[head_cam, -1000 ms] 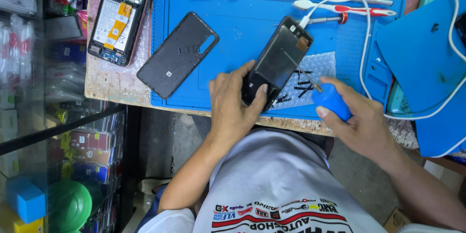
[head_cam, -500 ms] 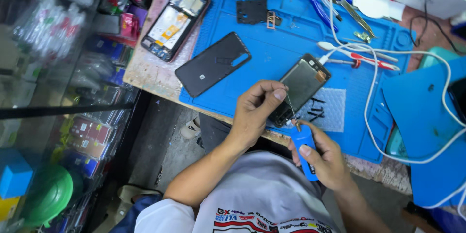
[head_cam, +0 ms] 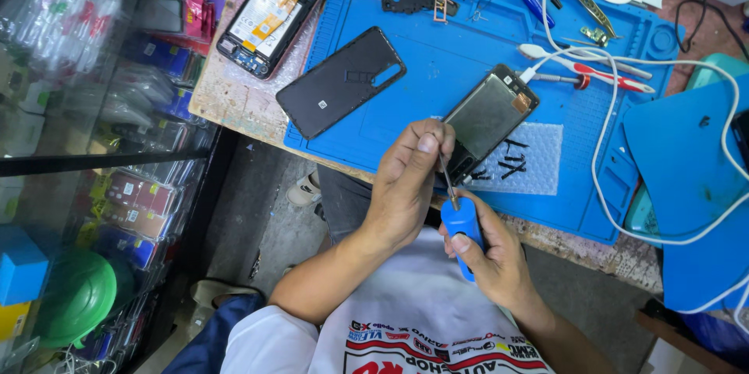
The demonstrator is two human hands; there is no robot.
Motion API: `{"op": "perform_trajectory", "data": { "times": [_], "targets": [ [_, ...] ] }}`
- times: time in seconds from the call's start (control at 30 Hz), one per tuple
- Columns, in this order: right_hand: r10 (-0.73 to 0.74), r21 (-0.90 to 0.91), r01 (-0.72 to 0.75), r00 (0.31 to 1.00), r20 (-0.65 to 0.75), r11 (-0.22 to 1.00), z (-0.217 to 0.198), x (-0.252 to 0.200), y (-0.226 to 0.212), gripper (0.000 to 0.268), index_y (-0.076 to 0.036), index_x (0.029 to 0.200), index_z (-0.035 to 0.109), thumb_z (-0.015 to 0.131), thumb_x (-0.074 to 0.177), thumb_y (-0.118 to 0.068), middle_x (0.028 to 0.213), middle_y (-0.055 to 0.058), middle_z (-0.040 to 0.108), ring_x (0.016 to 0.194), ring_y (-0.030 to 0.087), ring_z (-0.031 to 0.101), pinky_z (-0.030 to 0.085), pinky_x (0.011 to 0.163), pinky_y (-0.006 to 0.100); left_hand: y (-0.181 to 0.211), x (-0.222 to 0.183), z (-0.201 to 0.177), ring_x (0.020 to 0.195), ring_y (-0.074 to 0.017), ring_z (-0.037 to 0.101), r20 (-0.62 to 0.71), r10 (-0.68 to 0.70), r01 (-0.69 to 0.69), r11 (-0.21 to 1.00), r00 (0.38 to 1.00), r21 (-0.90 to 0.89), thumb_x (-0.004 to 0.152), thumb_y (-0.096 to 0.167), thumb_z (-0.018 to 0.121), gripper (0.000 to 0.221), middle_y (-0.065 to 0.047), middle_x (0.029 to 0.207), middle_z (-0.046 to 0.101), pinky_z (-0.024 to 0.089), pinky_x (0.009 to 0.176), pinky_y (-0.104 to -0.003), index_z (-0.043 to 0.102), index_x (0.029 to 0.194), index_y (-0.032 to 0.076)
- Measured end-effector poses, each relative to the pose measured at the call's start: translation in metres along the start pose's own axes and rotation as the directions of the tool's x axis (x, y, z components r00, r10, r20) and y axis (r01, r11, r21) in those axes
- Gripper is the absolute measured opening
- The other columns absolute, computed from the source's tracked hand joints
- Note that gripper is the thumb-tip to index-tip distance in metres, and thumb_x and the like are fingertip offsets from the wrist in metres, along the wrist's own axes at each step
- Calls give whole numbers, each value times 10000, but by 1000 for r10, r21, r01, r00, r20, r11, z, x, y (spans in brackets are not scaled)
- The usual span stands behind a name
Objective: The person unscrews internal components of a mobile phone using a small screwdriver and then performs soldering on the circuit board with a soldering tool.
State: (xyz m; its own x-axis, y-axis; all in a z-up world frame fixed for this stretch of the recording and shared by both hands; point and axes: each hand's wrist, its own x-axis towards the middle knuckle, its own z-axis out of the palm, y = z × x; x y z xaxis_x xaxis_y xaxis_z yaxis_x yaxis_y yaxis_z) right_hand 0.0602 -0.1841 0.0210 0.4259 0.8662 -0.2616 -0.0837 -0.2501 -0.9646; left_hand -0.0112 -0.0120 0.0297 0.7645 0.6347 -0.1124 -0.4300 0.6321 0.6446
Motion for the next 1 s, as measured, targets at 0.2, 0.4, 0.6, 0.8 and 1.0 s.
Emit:
{"op": "perform_trajectory", "data": {
  "times": [0.2,0.4,0.6,0.8,1.0],
  "targets": [
    [-140,-327,125,990,-24,937,-2,-4,-24,588,21,1426,537,666,953,-304,977,97,770,868,143,755,593,824,298,14,-15,7,1014,-120,421,34,22,-19,997,999,-70,1155,267,505,189,-33,1107,485,363,963,-272,540,1171,82],
    [-131,-334,117,991,-20,935,0,-2,-29,570,18,1421,535,679,945,-261,1032,118,765,917,178,758,586,853,312,20,-8,16,973,-142,443,2,99,-98,988,995,-117,1163,265,515,187,-46,1051,489,392,957,-301,535,1153,80],
    [-53,-342,32,997,-51,939,3,-17,7,535,-20,1377,574,737,886,-154,1087,129,756,900,156,730,583,813,305,97,15,-27,860,-157,460,-142,516,-529,845,845,-75,1151,235,527,199,-59,954,477,410,840,-307,502,1079,51],
    [5,-159,-27,990,-141,987,-44,-36,11,589,18,1480,496,663,927,-94,1109,94,712,972,115,671,559,867,276,84,-13,-52,790,-163,468,115,283,-261,557,952,788,1103,271,446,274,-65,889,520,391,742,-319,513,947,56],
    [13,-402,-146,949,-316,904,-99,-39,-22,577,0,1491,523,676,947,-119,1028,71,725,888,90,661,550,812,257,58,-21,-50,836,-279,583,212,168,-186,-156,963,970,968,371,766,286,-80,877,634,393,800,-413,659,952,106]
  ]
}}
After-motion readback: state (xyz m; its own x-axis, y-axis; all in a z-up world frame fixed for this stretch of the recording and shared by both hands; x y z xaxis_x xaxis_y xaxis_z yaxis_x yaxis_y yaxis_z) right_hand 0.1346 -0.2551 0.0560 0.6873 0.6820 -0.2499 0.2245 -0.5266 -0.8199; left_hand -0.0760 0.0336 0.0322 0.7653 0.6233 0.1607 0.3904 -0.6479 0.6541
